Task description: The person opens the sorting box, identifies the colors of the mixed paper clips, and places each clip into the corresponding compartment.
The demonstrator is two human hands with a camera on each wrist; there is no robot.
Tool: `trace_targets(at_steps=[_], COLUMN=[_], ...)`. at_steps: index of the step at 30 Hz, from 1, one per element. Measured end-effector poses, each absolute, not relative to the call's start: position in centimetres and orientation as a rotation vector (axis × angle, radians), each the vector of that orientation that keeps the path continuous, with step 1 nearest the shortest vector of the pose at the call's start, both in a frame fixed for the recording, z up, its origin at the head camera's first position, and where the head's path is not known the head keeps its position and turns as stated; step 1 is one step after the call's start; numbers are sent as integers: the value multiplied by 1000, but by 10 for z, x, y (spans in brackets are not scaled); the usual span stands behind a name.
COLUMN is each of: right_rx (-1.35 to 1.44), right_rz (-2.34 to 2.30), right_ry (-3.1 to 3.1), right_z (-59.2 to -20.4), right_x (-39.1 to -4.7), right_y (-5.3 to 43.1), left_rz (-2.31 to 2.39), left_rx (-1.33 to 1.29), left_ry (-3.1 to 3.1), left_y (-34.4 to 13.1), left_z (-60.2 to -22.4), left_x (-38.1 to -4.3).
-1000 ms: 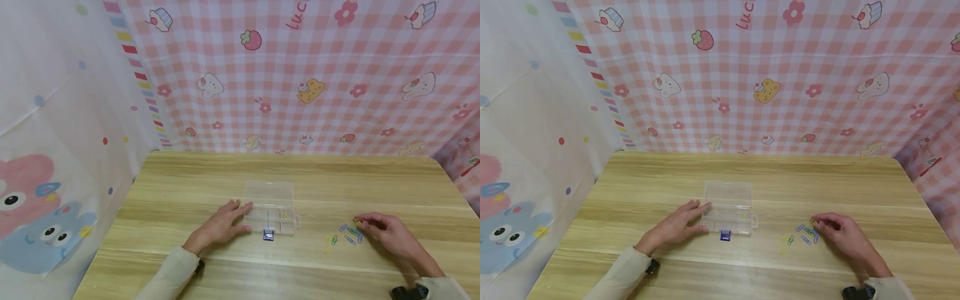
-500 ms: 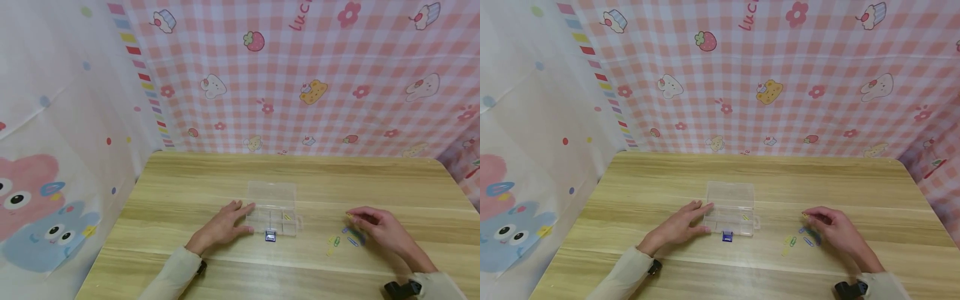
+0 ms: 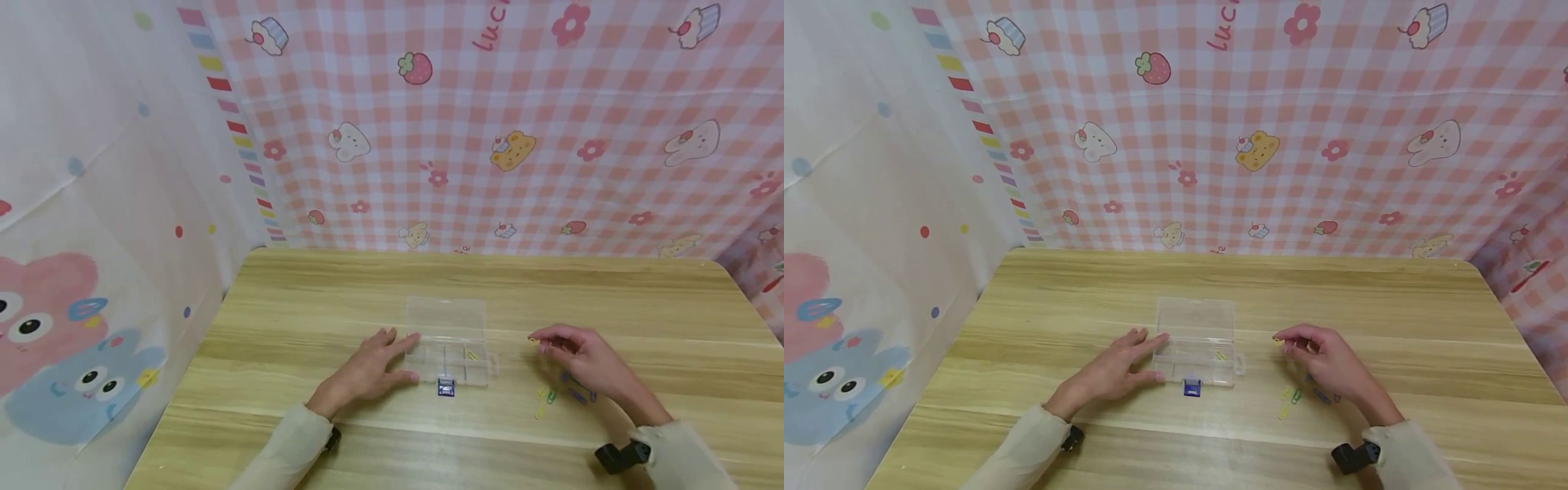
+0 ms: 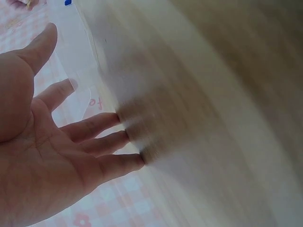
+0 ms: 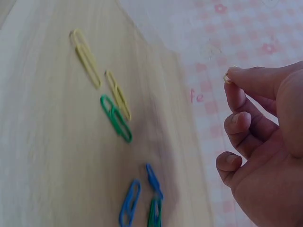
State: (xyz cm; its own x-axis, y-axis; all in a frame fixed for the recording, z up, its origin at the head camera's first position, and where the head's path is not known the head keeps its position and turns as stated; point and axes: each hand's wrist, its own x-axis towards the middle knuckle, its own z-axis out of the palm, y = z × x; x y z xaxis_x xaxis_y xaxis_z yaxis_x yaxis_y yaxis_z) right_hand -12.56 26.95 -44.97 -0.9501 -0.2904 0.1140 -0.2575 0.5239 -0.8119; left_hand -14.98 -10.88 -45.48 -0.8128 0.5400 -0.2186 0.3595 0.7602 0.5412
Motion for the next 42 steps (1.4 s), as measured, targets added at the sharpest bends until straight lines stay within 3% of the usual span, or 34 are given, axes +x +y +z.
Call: trace_targets(at_steps=[42], right_rx=[-481], right_rz=[-1442], right_ry=[2584], right_z=[-451], right_x=[-149], right_y=[210], left_rz=[686], left_rx=[707], left_ry=[2590], left_y=[-109], left_z=[-455], left_x=[-151])
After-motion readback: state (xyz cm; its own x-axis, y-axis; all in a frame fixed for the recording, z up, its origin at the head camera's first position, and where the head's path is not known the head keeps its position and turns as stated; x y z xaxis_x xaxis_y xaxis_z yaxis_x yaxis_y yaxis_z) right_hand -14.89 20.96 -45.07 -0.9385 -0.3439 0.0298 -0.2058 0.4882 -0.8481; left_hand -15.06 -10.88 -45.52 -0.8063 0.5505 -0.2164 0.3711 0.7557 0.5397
